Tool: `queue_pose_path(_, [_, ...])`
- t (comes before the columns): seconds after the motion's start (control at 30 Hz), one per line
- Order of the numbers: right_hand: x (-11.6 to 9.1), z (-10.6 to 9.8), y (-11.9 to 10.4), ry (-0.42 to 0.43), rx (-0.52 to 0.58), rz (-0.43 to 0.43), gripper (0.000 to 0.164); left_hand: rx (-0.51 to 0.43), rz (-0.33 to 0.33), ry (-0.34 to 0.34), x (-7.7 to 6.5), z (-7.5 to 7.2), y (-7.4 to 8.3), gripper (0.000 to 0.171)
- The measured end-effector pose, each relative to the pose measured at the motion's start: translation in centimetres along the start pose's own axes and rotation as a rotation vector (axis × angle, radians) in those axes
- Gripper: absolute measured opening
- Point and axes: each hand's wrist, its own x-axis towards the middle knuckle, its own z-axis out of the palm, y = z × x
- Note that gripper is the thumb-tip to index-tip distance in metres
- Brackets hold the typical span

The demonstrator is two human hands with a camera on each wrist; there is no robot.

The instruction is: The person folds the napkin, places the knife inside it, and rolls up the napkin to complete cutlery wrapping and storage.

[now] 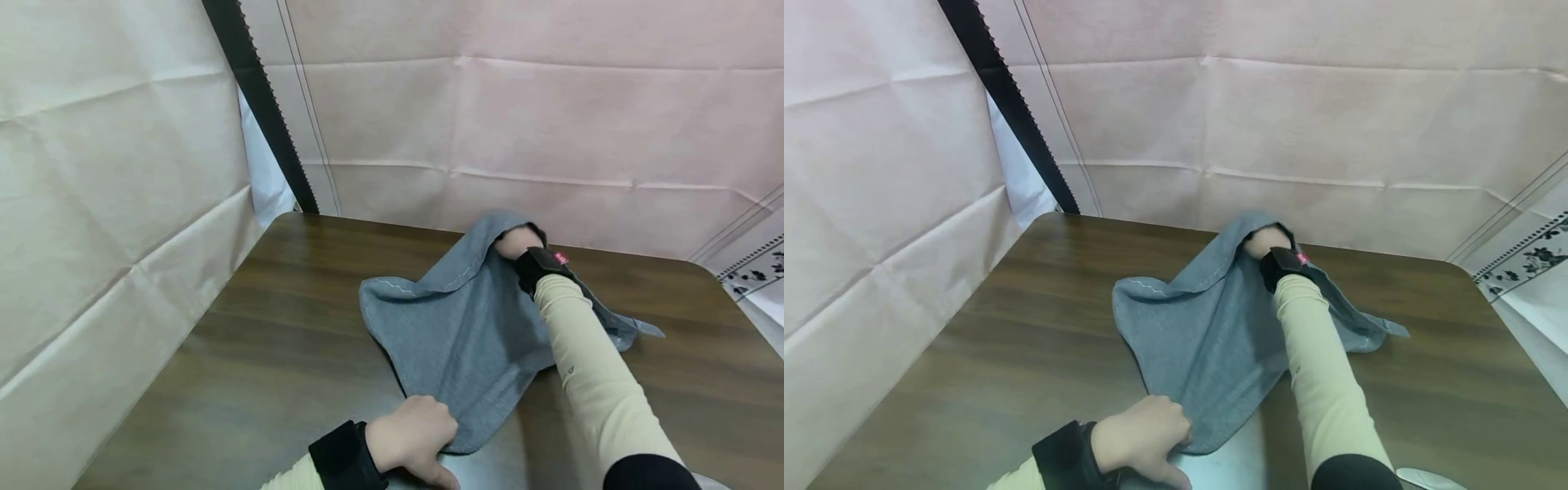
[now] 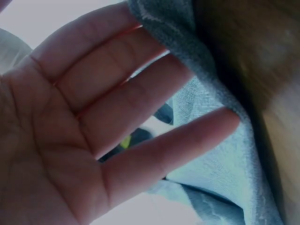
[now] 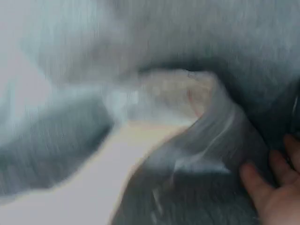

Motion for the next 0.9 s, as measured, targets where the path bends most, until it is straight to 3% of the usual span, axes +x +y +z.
queue_pose_path(0.17, [-0.3,-3.3,-1.4,0.115,0.009,-0.013,0.027,-0.011,-0.019,-0.016,-0.3,0.0,0.2,0.051])
queue_pose_path(0.33, [-1.3,-4.5,-2.7,0.155,-0.016,-0.039,0.027,-0.026,-0.01,-0.01,-0.4,-0.1,0.8,0.049])
queue_pose_path(0.5, [-3.2,-3.0,-2.1,-0.007,-0.033,-0.215,0.021,-0.098,-0.029,-0.022,-0.8,-0.5,0.5,0.054])
queue_pose_path(0.6, [-5.6,-1.1,-0.8,-0.149,-0.003,-0.321,0.021,-0.148,-0.062,-0.042,-1.1,-0.9,-0.1,0.044])
queue_pose_path(0.67, [-7.6,0.2,0.6,-0.186,0.0,-0.337,0.021,-0.159,-0.073,-0.046,-1.4,-1.1,-0.6,0.035])
queue_pose_path(0.77, [-10.3,1.6,3.4,-0.209,-0.019,-0.282,0.027,-0.147,-0.085,-0.034,-1.8,-1.2,-1.3,0.034])
queue_pose_path(0.9, [-13.6,1.8,7.2,-0.195,-0.057,-0.164,0.03,-0.133,-0.125,0.009,-2.1,-1.2,-1.8,0.05])
